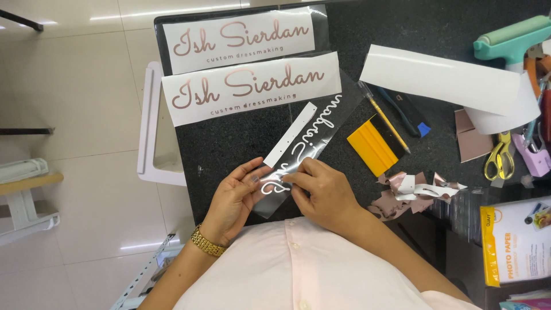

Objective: The person is weeding a vinyl decal by using a weeding tool to remove excess material from the cut design.

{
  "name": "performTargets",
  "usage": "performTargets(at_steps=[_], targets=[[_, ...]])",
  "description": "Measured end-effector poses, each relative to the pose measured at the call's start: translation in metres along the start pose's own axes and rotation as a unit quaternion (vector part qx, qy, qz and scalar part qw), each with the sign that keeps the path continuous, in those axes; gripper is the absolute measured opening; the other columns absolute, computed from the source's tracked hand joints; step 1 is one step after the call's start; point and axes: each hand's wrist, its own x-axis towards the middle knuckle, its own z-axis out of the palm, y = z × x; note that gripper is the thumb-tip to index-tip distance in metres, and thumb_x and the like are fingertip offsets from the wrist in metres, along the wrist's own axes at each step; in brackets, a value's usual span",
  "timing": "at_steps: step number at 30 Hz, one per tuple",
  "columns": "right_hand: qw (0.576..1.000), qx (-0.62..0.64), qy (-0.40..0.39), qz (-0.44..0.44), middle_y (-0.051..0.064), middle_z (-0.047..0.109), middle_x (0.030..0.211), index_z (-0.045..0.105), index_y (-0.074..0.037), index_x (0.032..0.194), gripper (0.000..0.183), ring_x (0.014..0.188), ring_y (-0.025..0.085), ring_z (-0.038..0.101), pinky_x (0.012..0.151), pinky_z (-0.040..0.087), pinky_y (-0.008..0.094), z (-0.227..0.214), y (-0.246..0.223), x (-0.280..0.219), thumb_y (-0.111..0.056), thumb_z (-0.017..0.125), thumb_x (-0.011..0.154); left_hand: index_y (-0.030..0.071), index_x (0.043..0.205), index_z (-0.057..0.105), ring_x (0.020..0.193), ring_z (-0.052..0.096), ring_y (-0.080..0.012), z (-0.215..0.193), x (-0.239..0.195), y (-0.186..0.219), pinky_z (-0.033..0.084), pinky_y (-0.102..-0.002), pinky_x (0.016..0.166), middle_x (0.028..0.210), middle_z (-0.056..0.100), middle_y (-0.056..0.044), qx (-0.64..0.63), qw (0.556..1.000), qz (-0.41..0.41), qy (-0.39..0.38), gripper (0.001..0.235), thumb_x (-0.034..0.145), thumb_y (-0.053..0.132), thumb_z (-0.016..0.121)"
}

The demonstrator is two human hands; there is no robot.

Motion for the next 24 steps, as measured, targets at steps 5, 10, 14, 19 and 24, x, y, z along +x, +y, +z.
performTargets(at_steps=[5,10,14,19,24], targets=[[0.992,0.007,0.060,0.111,0.009,0.064,0.059,0.074,-0.009,0.103,0.018,0.053,0.028,0.066,0.051,0.050,0.034,-0.002,0.025,-0.006,-0.015,0.060,0.093,-0.006,0.142,0.043,0.102,0.069,-0.0250,0.000,-0.003,0.002,0.061,-0.033,0.091,0.124,0.063,-0.024,0.001,1.000,0.001,0.002,0.048,0.095,0.000,0.049],[0.917,0.208,0.142,0.309,0.018,0.072,0.078,0.054,0.001,0.117,0.024,0.058,0.022,0.071,0.051,0.058,0.030,0.002,0.055,-0.004,-0.019,0.051,0.103,-0.006,0.142,0.043,0.099,0.069,-0.0245,-0.002,-0.003,-0.002,0.062,-0.034,0.088,0.121,0.062,-0.021,-0.003,1.000,-0.005,-0.018,0.049,0.093,-0.004,0.048],[0.814,0.379,0.288,0.334,0.012,0.068,0.097,0.053,-0.001,0.110,0.015,0.079,0.017,0.072,0.064,0.064,0.026,0.012,0.069,-0.005,-0.001,0.059,0.096,-0.003,0.141,0.045,0.098,0.070,-0.0268,0.004,-0.004,-0.012,0.064,-0.037,0.084,0.122,0.064,-0.021,0.033,0.996,-0.020,-0.078,0.053,0.089,-0.009,0.048],[0.801,0.374,0.376,0.278,0.005,0.067,0.091,0.063,-0.002,0.104,0.012,0.077,0.013,0.073,0.066,0.064,0.021,-0.013,0.058,-0.009,0.005,0.064,0.094,-0.003,0.141,0.048,0.096,0.072,-0.0293,0.020,-0.010,-0.002,0.066,-0.040,0.079,0.123,0.065,-0.024,0.060,0.987,-0.035,-0.143,0.051,0.089,-0.005,0.049],[0.825,0.405,0.312,0.241,0.021,0.065,0.117,0.046,-0.005,0.151,0.062,0.080,0.019,0.067,0.075,0.057,0.029,-0.073,0.028,-0.006,0.011,0.057,0.092,0.013,0.150,0.034,0.121,0.058,-0.0395,0.015,-0.001,-0.001,0.057,-0.054,0.091,0.146,0.047,-0.014,-0.028,0.941,-0.039,-0.335,0.079,0.087,0.049,0.066]])
